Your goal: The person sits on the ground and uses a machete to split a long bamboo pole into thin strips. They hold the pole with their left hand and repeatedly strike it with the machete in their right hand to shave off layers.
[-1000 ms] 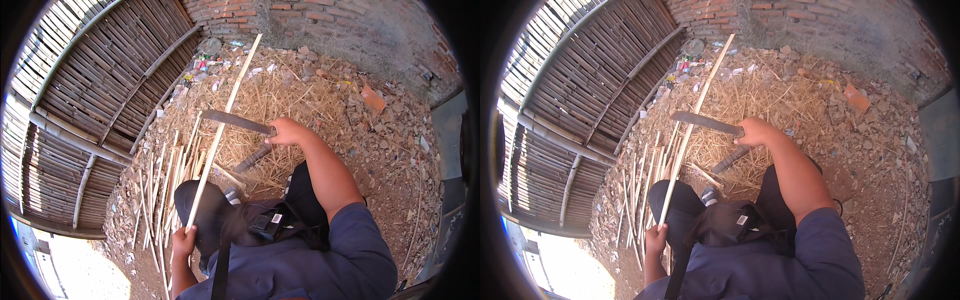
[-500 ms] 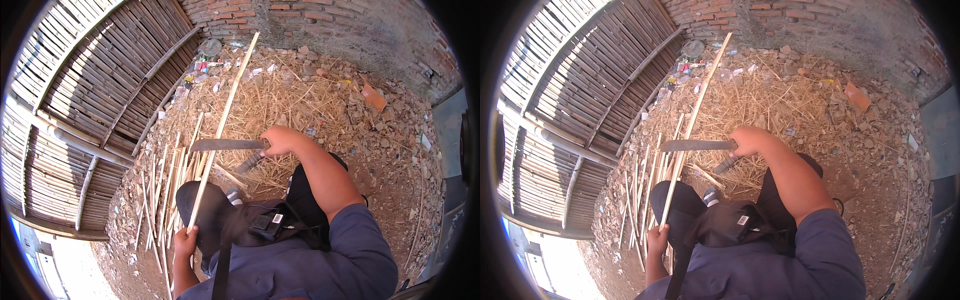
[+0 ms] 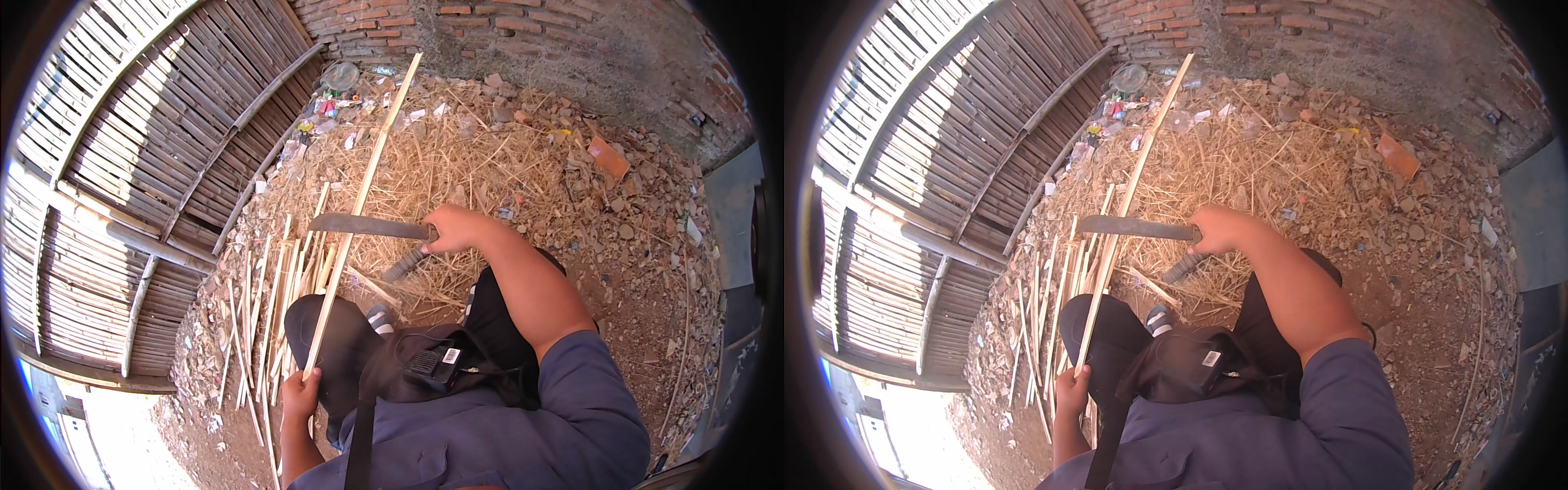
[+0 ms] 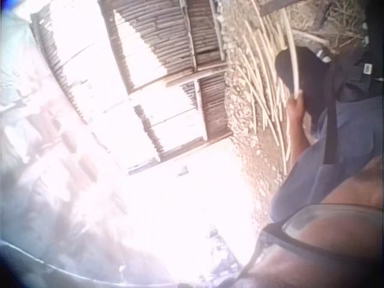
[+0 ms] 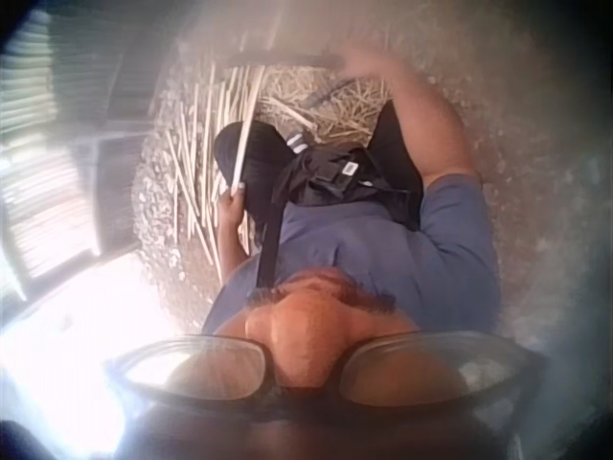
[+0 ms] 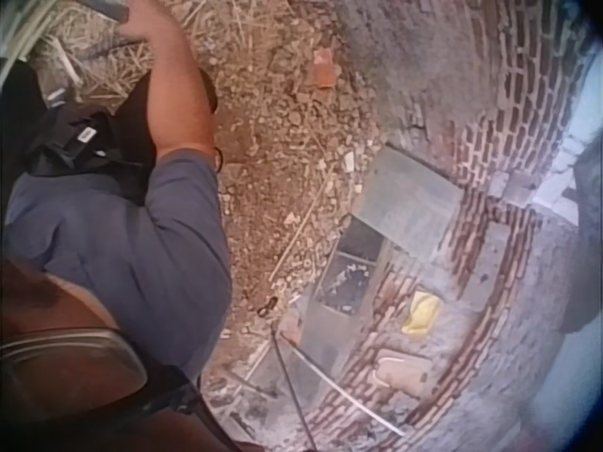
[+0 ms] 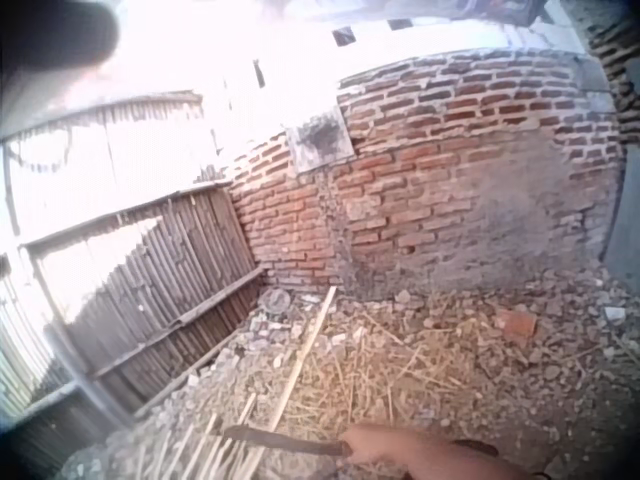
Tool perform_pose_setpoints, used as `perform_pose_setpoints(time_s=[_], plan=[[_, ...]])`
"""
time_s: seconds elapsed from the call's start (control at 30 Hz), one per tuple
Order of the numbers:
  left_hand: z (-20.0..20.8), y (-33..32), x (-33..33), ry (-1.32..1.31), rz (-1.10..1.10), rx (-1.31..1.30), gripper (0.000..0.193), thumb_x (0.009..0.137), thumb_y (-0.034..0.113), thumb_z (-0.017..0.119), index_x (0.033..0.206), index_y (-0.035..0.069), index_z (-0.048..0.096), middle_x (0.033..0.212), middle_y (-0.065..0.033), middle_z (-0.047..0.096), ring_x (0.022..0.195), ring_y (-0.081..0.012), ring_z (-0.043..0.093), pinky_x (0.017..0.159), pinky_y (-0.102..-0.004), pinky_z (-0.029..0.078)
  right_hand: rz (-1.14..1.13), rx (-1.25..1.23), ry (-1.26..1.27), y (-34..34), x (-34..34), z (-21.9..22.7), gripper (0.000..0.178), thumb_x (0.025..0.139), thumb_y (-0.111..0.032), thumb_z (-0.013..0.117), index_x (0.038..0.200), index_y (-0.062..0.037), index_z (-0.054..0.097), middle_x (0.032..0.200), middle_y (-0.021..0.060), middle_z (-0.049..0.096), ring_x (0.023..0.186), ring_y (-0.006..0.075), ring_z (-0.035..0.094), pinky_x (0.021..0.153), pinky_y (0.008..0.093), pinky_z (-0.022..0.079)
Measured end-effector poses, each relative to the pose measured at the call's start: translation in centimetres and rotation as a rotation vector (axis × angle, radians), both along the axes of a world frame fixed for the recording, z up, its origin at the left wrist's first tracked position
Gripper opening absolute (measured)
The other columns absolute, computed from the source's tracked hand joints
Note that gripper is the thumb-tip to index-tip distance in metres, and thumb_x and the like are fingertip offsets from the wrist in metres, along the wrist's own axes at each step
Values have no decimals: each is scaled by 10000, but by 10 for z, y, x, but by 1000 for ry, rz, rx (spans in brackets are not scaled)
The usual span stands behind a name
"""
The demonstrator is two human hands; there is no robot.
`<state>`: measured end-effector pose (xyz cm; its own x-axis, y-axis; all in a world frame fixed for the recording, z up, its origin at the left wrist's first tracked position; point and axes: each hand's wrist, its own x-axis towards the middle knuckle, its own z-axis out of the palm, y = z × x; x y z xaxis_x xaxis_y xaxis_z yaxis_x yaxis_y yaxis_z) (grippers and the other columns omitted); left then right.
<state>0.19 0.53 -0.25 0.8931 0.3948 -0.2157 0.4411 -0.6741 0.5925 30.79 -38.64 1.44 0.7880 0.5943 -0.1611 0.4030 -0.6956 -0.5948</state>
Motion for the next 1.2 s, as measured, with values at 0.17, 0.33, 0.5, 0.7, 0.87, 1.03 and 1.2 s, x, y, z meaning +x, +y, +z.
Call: perform_pose_setpoints(time_s=[0.17, 0.33, 0.5, 0.7, 0.87, 1.03, 1.2], plan=[[-12, 10, -4, -21, -1, 1, 537, 961, 468, 672, 834, -53, 681, 614, -38, 576, 614, -112, 522, 557, -361, 405, 17, 18, -75, -9, 12, -7, 471, 774, -410, 837, 1074, -61, 738, 911, 183, 714, 863, 349, 696, 783, 447, 534], [-8, 4, -2, -28, 1, 8, 537, 958, 475, 673, 807, -41, 673, 615, -34, 572, 613, -113, 517, 555, -360, 400, -198, 54, 3, -31, 18, 4, 457, 779, -413, 832, 1056, -62, 738, 894, 177, 709, 859, 333, 697, 778, 443, 531], [-3, 0, 2, -11, -16, 30, 553, 955, 484, 675, 747, -26, 626, 600, -41, 549, 589, -121, 488, 545, -366, 380, -82, 30, -32, -15, 6, -5, 429, 779, -403, 828, 1033, -67, 745, 855, 165, 710, 837, 337, 695, 770, 448, 531], [-5, 3, -2, -60, 30, 1, 513, 931, 434, 727, 711, -20, 635, 559, -17, 531, 567, -100, 475, 518, -342, 385, 86, -77, -1, 7, -7, 13, 371, 776, -370, 825, 993, -81, 742, 888, 147, 718, 858, 330, 699, 753, 445, 536], [-3, -2, 0, -66, 29, 1, 516, 928, 440, 730, 719, -24, 642, 563, -11, 528, 573, -94, 474, 519, -338, 382, -124, 12, -27, -19, 14, -4, 405, 787, -393, 825, 1006, -66, 732, 828, 141, 701, 803, 308, 688, 734, 423, 522], [-2, -1, 1, -5, 11, 18, 517, 963, 443, 669, 734, -19, 630, 580, -31, 531, 582, -113, 492, 536, -363, 373, -152, 91, -53, -20, 10, -5, 411, 801, -397, 813, 1026, -65, 727, 814, 146, 693, 802, 313, 688, 742, 425, 528], [-2, -2, 1, -23, 12, 23, 514, 964, 430, 670, 720, -19, 620, 571, -29, 527, 571, -108, 482, 524, -364, 359, 30, -20, -33, 3, -5, 8, 388, 798, -399, 808, 1000, -76, 731, 830, 154, 701, 824, 338, 693, 743, 449, 528]])
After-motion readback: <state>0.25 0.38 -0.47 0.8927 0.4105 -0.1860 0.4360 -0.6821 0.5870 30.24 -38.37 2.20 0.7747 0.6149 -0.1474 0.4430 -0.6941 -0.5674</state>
